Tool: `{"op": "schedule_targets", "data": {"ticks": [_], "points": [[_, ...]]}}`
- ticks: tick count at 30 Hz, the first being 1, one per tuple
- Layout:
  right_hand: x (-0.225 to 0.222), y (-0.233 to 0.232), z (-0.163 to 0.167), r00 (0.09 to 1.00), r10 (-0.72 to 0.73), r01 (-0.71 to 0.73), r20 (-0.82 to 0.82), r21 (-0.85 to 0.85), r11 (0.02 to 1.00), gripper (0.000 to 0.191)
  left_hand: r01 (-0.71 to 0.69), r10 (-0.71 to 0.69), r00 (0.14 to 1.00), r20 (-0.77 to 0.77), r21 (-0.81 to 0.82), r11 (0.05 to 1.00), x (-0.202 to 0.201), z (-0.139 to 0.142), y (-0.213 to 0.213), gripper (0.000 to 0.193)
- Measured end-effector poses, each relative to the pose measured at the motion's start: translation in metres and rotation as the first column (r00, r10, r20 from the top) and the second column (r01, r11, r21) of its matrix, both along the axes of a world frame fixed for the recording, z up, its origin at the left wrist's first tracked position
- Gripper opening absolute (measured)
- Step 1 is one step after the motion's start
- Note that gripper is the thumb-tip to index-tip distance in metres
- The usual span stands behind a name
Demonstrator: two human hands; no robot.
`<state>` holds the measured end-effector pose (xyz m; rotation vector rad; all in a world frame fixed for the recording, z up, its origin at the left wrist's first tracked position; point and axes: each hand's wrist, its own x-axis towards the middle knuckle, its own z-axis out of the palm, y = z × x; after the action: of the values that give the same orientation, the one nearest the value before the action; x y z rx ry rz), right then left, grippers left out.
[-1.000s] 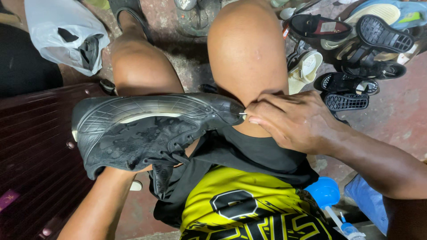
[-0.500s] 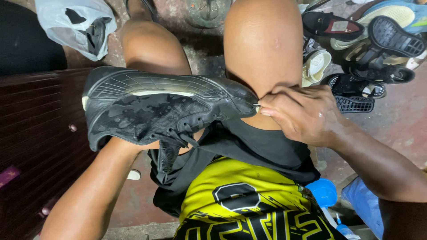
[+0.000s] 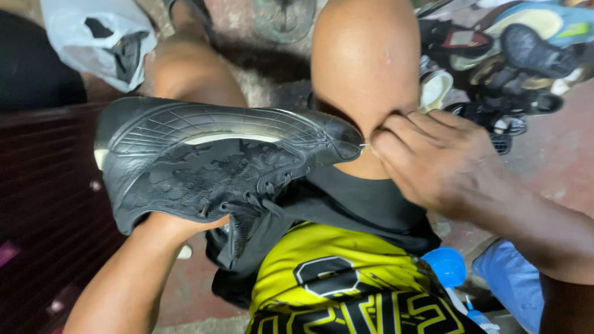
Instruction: The person sits on the floor and hand-stitches the edge of a black sneaker with a needle and thread, repeatedly pushing the needle through the shoe and pulling the thread tight while holding the shoe against their lap.
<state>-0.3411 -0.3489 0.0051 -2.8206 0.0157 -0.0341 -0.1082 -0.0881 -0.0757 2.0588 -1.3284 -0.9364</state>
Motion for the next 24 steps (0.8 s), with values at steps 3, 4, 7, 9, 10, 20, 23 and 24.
{"op": "schedule_targets", "data": {"ticks": [3, 4, 7, 9, 10, 20, 23, 24], "points": [[0.006, -0.001, 0.010, 0.999, 0.000, -0.006, -0.054, -0.121, 0.993, 0.027, -0.014, 0.015, 1.000, 0.021, -0.012, 1.000, 0.002, -0.004, -0.018, 0.038], [0.006, 0.000, 0.008, 0.997, 0.000, -0.011, -0.078, -0.142, 0.990, 0.027, -0.011, 0.011, 1.000, 0.028, -0.020, 1.000, 0.002, -0.008, -0.025, 0.038], [0.002, -0.001, -0.002, 0.996, 0.020, -0.035, -0.089, -0.173, 0.984, 0.026, -0.003, 0.004, 0.999, 0.041, -0.019, 1.000, -0.003, -0.018, -0.040, 0.038], [-0.006, -0.007, -0.009, 0.993, 0.043, -0.061, -0.108, -0.173, 0.983, 0.023, 0.000, 0.000, 0.999, 0.034, -0.012, 1.000, -0.009, -0.022, -0.042, 0.039], [-0.011, -0.010, -0.012, 0.990, 0.054, -0.076, -0.130, -0.169, 0.983, 0.023, 0.002, -0.002, 1.000, 0.031, -0.009, 1.000, -0.011, -0.024, -0.042, 0.039], [-0.026, -0.032, -0.018, 0.996, 0.063, -0.041, 0.062, -0.311, 0.950, 0.044, -0.006, 0.006, 1.000, 0.018, 0.011, 1.000, -0.020, -0.028, -0.032, 0.040], [-0.033, -0.032, -0.020, 0.998, 0.028, -0.014, 0.050, -0.265, 0.964, 0.044, -0.003, 0.002, 1.000, 0.018, 0.021, 1.000, -0.023, -0.027, -0.029, 0.040], [-0.035, -0.031, -0.021, 0.999, 0.021, -0.009, 0.042, -0.268, 0.963, 0.044, -0.003, 0.003, 1.000, 0.018, 0.023, 1.000, -0.023, -0.027, -0.029, 0.040]]}}
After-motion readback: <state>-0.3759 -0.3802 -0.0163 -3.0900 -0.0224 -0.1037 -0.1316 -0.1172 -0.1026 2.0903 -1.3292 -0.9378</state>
